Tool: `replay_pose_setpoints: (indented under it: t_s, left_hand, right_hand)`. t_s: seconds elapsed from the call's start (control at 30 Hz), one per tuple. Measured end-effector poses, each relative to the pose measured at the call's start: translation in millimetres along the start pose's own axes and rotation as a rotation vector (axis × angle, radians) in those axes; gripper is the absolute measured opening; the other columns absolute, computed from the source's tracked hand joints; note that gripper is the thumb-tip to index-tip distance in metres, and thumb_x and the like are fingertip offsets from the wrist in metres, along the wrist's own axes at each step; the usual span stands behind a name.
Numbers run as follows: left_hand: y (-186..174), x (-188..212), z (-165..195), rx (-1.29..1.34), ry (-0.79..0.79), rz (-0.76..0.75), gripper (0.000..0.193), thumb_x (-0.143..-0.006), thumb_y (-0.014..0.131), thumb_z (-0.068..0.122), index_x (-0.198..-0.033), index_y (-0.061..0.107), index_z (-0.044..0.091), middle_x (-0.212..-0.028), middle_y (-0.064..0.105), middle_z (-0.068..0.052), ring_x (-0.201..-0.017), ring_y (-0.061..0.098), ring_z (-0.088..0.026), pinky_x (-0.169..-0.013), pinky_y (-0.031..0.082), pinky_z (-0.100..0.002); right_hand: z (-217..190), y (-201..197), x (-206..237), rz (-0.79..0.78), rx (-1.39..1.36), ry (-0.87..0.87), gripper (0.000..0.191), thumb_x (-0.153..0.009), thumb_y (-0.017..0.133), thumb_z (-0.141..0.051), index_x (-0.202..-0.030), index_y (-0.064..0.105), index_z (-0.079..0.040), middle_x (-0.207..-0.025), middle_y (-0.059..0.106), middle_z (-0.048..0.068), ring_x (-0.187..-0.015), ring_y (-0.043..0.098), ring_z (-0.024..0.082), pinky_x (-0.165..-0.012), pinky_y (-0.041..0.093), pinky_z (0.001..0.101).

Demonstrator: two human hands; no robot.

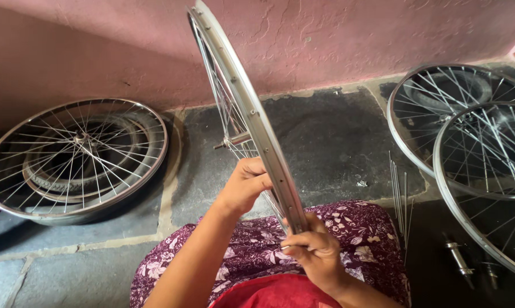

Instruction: The person laces a bicycle wheel by inserting spokes through the rim and hub. They rotate the wheel to access different spoke holes and continue adding spokes one by one.

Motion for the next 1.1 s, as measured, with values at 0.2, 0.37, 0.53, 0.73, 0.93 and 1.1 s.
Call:
replay_pose_setpoints:
  t_s: [0.2,0.37,0.53,0.73,0.93,1.1]
  left_hand:
    - [2,-7,2,0.058,-0.013,0.032,0.019,-0.092,0.076,0.018,-0.102,0.074,0.002,-0.096,0.075,-0.005,-0.087,0.07,-0.015,-0.08,0.057,-0.03]
    - [3,-14,-7,0.056,-0.021,0.042,0.017,-0.094,0.077,0.015,-0.104,0.075,0.001,-0.098,0.073,-0.003,-0.089,0.066,-0.013,-0.081,0.054,-0.029]
    - [9,-20,-17,0.056,-0.001,0.071,0.017,-0.095,0.078,0.018,-0.103,0.075,0.004,-0.101,0.073,-0.002,-0.091,0.065,-0.011,-0.081,0.052,-0.028]
    - [15,-29,-22,0.094,0.001,0.104,0.018,-0.094,0.077,0.016,-0.107,0.075,0.004,-0.1,0.072,-0.001,-0.09,0.064,-0.01,-0.08,0.051,-0.027]
    - [9,-29,-27,0.124,0.026,0.116,0.015,-0.095,0.078,0.014,-0.106,0.075,0.004,-0.101,0.072,-0.002,-0.091,0.063,-0.011,-0.081,0.051,-0.027]
    - [7,-30,-32,0.132,0.031,0.117,0.014,-0.094,0.078,0.013,-0.104,0.075,0.004,-0.101,0.071,-0.001,-0.09,0.063,-0.011,-0.081,0.051,-0.027]
  right_hand:
    - [-9,-14,-15,0.022,-0.089,0.001,0.009,-0.094,0.073,-0.014,-0.102,0.075,-0.008,-0.125,0.063,0.009,-0.1,0.067,0.014,-0.082,0.062,0.0267]
    - [-51,-48,-41,0.352,0.289,-0.037,0.015,-0.093,0.069,0.0,-0.108,0.07,-0.005,-0.118,0.068,0.01,-0.095,0.066,0.012,-0.08,0.055,0.0219]
    - [-82,-46,-71,0.294,0.407,-0.189,0.023,-0.093,0.069,0.009,-0.114,0.068,0.0,-0.105,0.073,0.009,-0.09,0.071,0.013,-0.076,0.057,0.0228]
    - [-100,-31,-99,0.307,0.635,-0.391,0.021,-0.095,0.071,0.008,-0.113,0.066,-0.001,-0.107,0.073,0.011,-0.097,0.072,0.016,-0.083,0.058,0.0288]
    - [-105,-19,-103,0.343,0.717,-0.437,0.02,-0.092,0.078,0.004,-0.109,0.071,-0.005,-0.118,0.063,0.012,-0.096,0.067,0.019,-0.083,0.057,0.0291]
    - [-98,-15,-108,0.344,0.733,-0.444,0.02,-0.089,0.08,0.001,-0.106,0.072,-0.005,-0.127,0.058,0.013,-0.102,0.063,0.022,-0.084,0.057,0.0289]
Point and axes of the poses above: each hand's wrist, its own x-axis away from the middle knuckle, its own y-axis out of the palm, z = x × y, the point moved 5 cm from there along -x, towards the middle knuckle
